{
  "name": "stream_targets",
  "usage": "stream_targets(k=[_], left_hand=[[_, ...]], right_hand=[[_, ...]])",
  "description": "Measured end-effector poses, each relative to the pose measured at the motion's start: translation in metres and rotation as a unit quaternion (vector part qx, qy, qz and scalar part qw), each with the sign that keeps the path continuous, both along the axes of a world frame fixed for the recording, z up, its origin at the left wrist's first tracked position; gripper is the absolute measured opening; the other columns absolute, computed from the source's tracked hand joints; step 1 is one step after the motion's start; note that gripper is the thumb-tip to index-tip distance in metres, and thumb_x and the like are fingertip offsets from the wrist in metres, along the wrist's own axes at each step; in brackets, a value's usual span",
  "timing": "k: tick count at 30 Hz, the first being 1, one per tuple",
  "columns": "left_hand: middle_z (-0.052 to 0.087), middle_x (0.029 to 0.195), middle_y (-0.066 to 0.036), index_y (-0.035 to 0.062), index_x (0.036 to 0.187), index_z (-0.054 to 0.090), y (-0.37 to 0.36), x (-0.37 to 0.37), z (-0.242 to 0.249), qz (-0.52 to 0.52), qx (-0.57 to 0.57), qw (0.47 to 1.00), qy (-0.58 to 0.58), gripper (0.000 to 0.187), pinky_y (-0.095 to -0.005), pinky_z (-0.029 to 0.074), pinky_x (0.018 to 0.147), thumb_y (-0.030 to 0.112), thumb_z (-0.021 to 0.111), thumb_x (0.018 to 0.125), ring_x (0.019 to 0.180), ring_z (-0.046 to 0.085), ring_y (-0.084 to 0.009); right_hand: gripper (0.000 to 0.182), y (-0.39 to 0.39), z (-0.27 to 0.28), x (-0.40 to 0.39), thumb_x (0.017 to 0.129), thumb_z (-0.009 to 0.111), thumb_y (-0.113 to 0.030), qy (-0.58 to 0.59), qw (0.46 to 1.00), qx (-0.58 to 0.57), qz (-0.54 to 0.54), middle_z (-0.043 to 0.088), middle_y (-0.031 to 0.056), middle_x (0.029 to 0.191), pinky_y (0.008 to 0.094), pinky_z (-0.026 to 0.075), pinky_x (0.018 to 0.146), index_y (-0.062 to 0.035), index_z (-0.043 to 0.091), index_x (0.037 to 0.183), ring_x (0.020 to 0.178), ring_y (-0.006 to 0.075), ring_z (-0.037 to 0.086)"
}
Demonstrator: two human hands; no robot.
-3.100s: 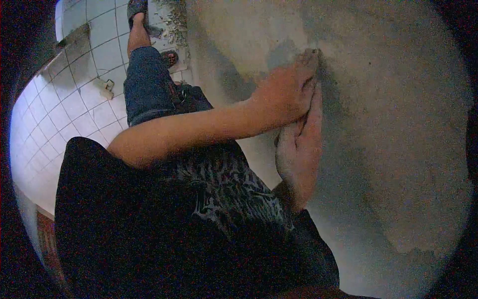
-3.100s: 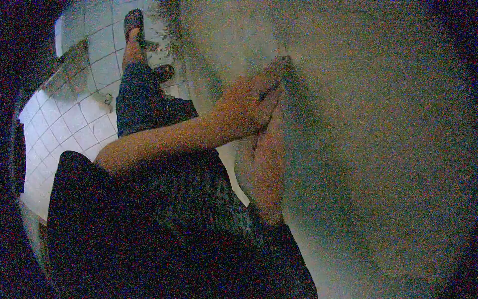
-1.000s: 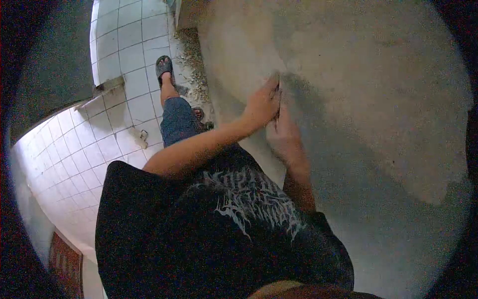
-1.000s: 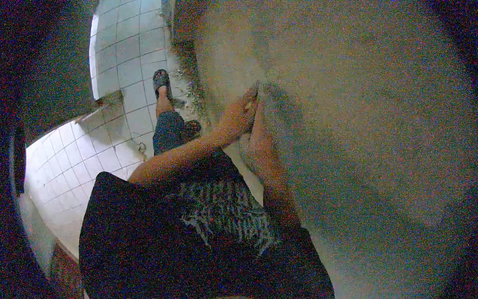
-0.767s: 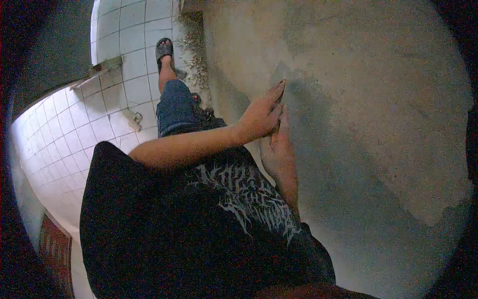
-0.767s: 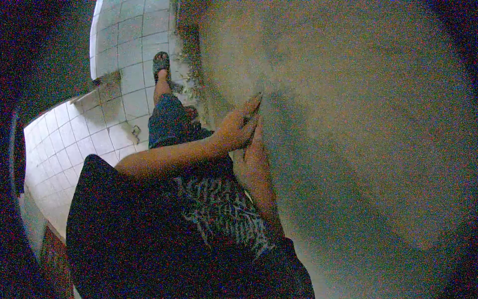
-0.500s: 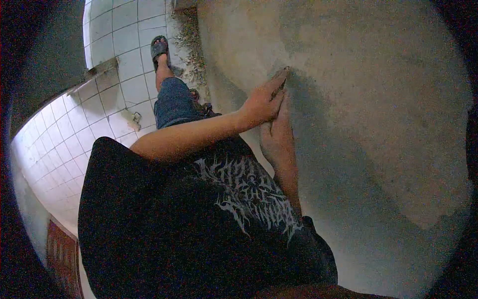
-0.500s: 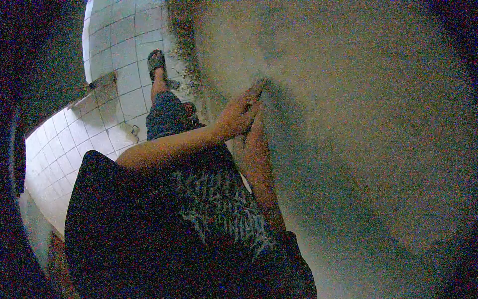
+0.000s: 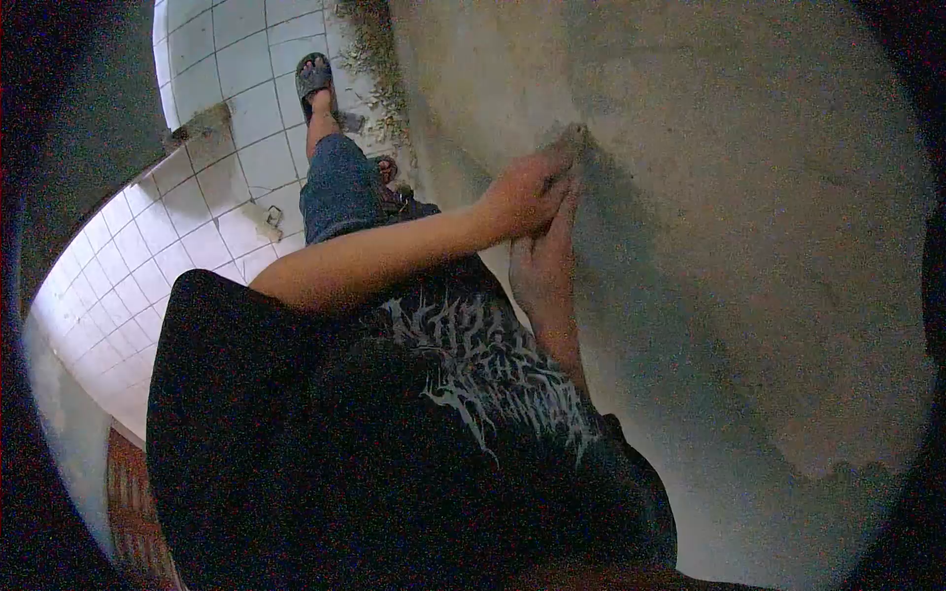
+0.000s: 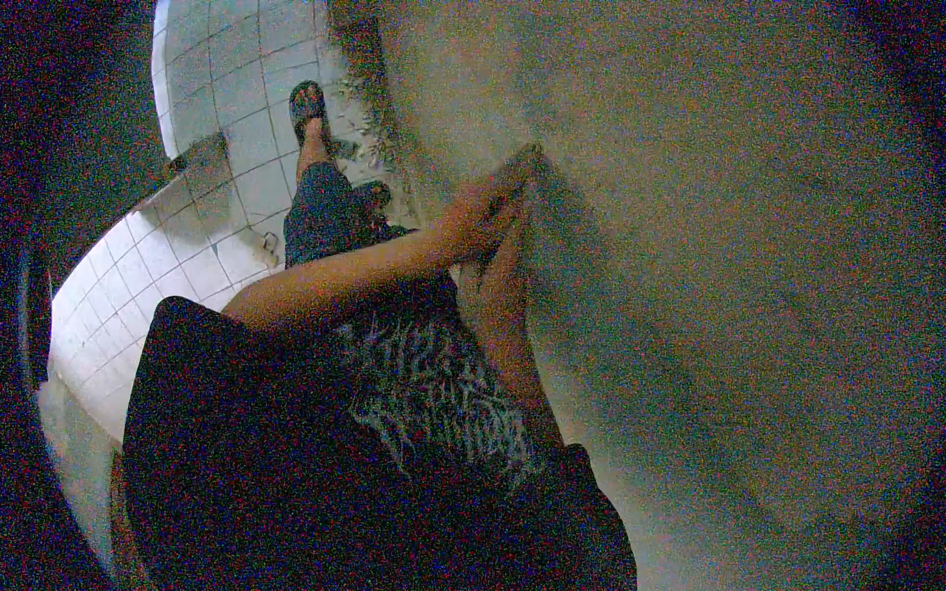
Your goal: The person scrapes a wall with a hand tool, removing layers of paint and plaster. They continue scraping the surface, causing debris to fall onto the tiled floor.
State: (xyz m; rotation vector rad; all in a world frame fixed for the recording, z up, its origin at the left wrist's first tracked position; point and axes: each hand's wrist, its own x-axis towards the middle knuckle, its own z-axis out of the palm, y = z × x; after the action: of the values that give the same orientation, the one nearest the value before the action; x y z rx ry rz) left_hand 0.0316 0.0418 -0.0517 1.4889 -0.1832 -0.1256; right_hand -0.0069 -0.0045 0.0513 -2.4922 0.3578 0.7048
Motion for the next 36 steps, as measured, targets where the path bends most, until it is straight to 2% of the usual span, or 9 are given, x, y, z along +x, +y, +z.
stream_targets(k=[2,5,8,11,21,23,27,29,36], left_hand=[[0.055,0.118,-0.021,0.0106,0.13,0.044,-0.007,0.007,-0.012,0.087,-0.052,0.995,-0.019,0.046,-0.043,0.042,0.091,0.019,0.049,0.086,0.105,0.054,-0.0387],[0.053,0.121,-0.021,0.0084,0.131,0.042,0.005,0.002,0.008,0.002,-0.01,0.999,0.042,0.046,-0.0411,0.041,0.093,0.017,0.048,0.086,0.109,0.052,-0.0376],[0.037,0.134,-0.023,0.0017,0.133,0.036,-0.006,0.009,-0.007,0.071,-0.04,0.996,-0.025,0.049,-0.0401,0.033,0.102,0.013,0.045,0.086,0.122,0.038,-0.0384],[0.036,0.134,-0.024,0.0017,0.132,0.037,0.006,0.009,0.007,0.006,-0.041,0.998,0.049,0.049,-0.0394,0.033,0.102,0.014,0.045,0.086,0.122,0.038,-0.0381],[0.04,0.131,-0.023,0.002,0.129,0.041,0.017,0.017,0.02,0.034,-0.043,0.998,0.011,0.046,-0.0409,0.034,0.1,0.018,0.047,0.087,0.12,0.04,-0.0393],[0.041,0.13,-0.023,0.0026,0.129,0.042,0.034,0.029,0.037,-0.097,-0.009,0.975,0.201,0.046,-0.0411,0.035,0.1,0.021,0.047,0.087,0.12,0.041,-0.0387],[0.041,0.131,-0.022,0.0053,0.13,0.041,0.025,0.018,0.017,-0.011,-0.019,0.994,0.108,0.048,-0.0405,0.036,0.099,0.023,0.047,0.087,0.119,0.042,-0.0374],[0.041,0.132,-0.021,0.0079,0.132,0.039,0.01,0.009,0.003,0.01,-0.022,0.998,0.062,0.048,-0.0409,0.038,0.097,0.023,0.046,0.087,0.118,0.043,-0.0379],[0.04,0.133,-0.019,0.0064,0.134,0.036,0.017,0.012,0.011,-0.034,-0.011,0.992,0.12,0.05,-0.0397,0.034,0.101,0.019,0.044,0.086,0.12,0.04,-0.0387]], right_hand=[[0.074,-0.009,-0.015,-0.003,0.088,0.05,-0.018,-0.025,0.999,-0.034,0.02,0.033,0.0277,0.136,0.0432,0.037,0.096,0.0022,0.001,0.14,0.117,0.0407,0.043],[0.071,-0.005,-0.005,-0.005,0.084,0.041,0.001,-0.048,0.998,0.027,0.007,0.026,0.0283,0.139,0.0383,0.028,0.104,0.0021,-0.002,0.14,0.129,0.0357,0.032],[0.071,0.013,0.008,0.009,0.083,0.041,0.001,-0.057,0.998,0.025,0.029,0.025,0.0277,0.14,0.0384,0.027,0.105,0.0017,0.0,0.141,0.129,0.0353,0.031],[0.071,0.001,-0.005,0.003,0.083,0.042,0.002,-0.065,0.996,0.053,0.02,0.023,0.0267,0.141,0.0385,0.025,0.106,0.0017,0.001,0.141,0.13,0.0352,0.03],[0.07,0.001,0.003,0.007,0.085,0.041,0.001,-0.014,1.0,0.006,0.027,0.022,0.026,0.142,0.0385,0.025,0.106,0.002,-0.001,0.141,0.131,0.0347,0.029],[0.07,0.007,0.003,0.017,0.085,0.042,0.001,-0.045,0.995,0.08,0.03,0.023,0.0262,0.141,0.0387,0.025,0.106,0.0019,-0.001,0.14,0.13,0.035,0.029],[0.071,0.02,0.007,0.017,0.084,0.042,0.001,-0.094,0.993,0.022,0.074,0.025,0.0269,0.14,0.0389,0.026,0.105,0.0016,-0.001,0.141,0.129,0.0354,0.03],[0.07,0.01,0.004,0.011,0.084,0.042,0.0,-0.042,0.998,0.044,0.028,0.026,0.0273,0.14,0.0392,0.026,0.105,0.0015,0.0,0.141,0.129,0.0362,0.032],[0.068,-0.003,-0.015,0.007,0.088,0.042,-0.007,-0.042,0.999,0.006,0.031,0.029,0.027,0.139,0.0374,0.032,0.102,0.0019,0.001,0.141,0.125,0.0376,0.036]])
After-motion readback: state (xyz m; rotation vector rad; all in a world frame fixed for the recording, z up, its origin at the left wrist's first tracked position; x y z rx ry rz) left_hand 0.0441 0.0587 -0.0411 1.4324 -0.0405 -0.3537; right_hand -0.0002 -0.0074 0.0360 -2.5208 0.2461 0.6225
